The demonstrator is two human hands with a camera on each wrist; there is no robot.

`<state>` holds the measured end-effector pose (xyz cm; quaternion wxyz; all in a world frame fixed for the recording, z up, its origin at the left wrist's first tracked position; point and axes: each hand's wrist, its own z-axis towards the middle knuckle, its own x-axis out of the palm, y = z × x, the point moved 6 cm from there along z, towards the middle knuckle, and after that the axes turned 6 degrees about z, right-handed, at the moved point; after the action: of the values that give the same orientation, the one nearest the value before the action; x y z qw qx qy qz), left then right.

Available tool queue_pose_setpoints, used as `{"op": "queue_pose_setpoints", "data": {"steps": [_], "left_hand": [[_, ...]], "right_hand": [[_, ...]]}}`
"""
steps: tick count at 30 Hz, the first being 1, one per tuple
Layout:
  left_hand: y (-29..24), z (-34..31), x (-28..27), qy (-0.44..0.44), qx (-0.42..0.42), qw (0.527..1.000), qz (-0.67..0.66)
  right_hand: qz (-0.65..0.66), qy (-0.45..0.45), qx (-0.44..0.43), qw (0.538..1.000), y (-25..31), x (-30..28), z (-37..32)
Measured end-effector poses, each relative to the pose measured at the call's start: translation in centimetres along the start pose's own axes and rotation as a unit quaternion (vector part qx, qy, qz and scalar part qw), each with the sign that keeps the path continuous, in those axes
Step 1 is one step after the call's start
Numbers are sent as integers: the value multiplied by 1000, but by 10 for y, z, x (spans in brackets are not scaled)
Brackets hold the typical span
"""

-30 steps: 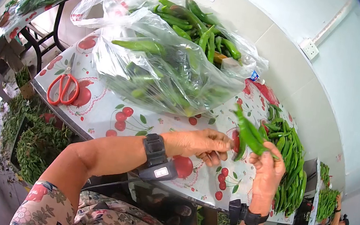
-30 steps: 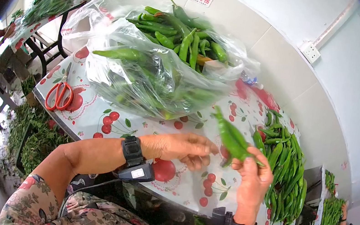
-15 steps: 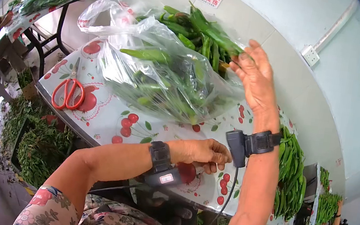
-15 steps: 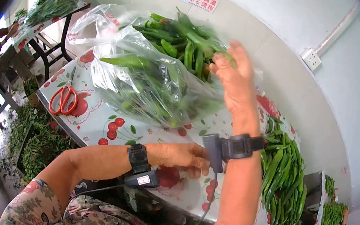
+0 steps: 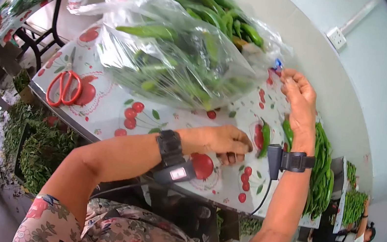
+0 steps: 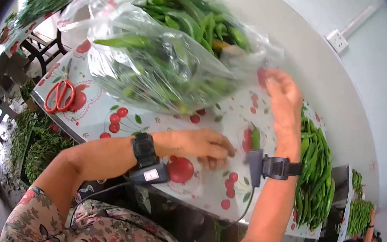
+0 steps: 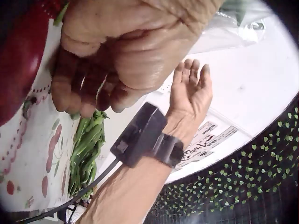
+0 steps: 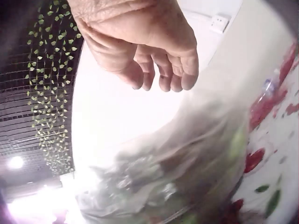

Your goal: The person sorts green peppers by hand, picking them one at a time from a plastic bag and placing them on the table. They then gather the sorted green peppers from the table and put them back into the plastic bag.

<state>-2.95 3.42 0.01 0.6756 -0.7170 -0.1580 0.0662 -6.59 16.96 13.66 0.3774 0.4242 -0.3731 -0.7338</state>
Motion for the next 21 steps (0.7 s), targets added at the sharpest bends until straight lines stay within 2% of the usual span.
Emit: {"op": "queue_pose_setpoints", "data": {"steps": [5,8,11,14,15,18,19,21], "left_hand": [[5,5,-2,11,7,999,46],[5,6,-2,7,2,998,55],[5,5,-2,9,-4,999,54],[2,4,-1,-2,-10,998,62],[1,4,-1,-7,-12,998,68],[0,3,-1,-7,-12,998,67],[2,4,-2,-7,-4,998,67],[3,4,-2,-7,-13,997,75]], "right_hand": [[-214,-3,67,975,-74,-78,-38],[-247,44,192,949,-94,-83,-75],[-317,115,284,898,-104,-70,-97],[-370,124,213,896,-106,-61,-97],[-365,130,218,896,-102,-57,-97],[-267,107,196,937,-96,-63,-96],[-271,89,69,956,-91,-71,-87],[-289,-1,115,951,-95,-98,-80]]}}
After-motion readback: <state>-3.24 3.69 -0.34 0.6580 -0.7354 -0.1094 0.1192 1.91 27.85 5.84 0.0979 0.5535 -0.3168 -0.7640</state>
